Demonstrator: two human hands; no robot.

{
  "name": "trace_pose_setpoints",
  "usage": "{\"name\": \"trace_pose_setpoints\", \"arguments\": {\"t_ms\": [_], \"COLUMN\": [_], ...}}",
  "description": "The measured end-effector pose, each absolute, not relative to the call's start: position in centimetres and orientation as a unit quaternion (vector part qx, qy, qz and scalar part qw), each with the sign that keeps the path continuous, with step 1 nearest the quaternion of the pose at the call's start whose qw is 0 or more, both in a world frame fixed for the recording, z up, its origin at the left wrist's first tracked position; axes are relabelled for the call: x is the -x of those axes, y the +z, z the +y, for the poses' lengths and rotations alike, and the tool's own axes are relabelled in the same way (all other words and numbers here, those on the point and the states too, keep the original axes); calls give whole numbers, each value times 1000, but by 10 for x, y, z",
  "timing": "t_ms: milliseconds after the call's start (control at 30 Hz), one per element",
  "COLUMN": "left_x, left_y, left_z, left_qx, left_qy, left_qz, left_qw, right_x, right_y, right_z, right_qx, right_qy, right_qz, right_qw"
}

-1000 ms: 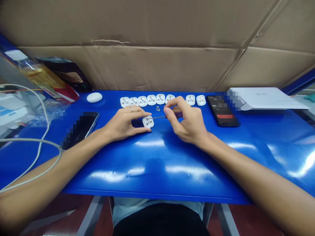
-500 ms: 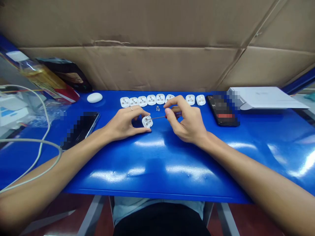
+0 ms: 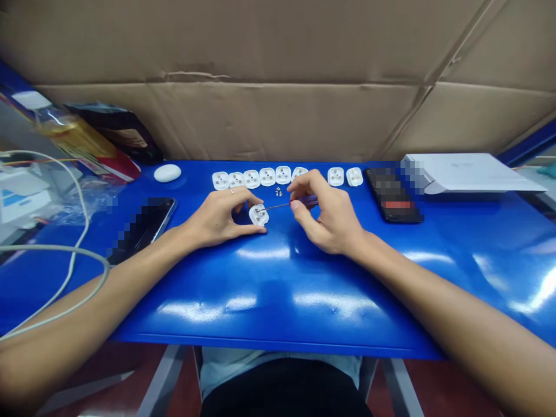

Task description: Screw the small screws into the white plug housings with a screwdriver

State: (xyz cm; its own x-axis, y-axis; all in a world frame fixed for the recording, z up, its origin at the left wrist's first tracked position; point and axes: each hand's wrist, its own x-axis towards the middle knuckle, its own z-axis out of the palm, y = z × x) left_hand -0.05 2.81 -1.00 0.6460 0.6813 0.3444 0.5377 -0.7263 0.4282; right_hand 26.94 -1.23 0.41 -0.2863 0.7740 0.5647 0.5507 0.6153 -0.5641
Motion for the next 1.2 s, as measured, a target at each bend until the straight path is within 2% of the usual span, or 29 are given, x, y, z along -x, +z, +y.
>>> {"name": "trace_pose_setpoints", "arguments": {"t_ms": [167,1000,1200], "left_x": [1,2,3], "left_y": [-11,-12,-13], "left_z": [29,30,30], "left_qx": [-896,-900,-900], "left_qy": [254,251,248], "left_qz": [333,328,331], "left_qw": [144,137,138], "right_x": [-272,-271,-271], "right_y": [3,2,2], "right_z": [-11,-11,-12], "right_qx": [451,433,412], "right_qy": [113,52,78], "right_qz": [-789,-802,-805], "right_qw": [400,408,420]}}
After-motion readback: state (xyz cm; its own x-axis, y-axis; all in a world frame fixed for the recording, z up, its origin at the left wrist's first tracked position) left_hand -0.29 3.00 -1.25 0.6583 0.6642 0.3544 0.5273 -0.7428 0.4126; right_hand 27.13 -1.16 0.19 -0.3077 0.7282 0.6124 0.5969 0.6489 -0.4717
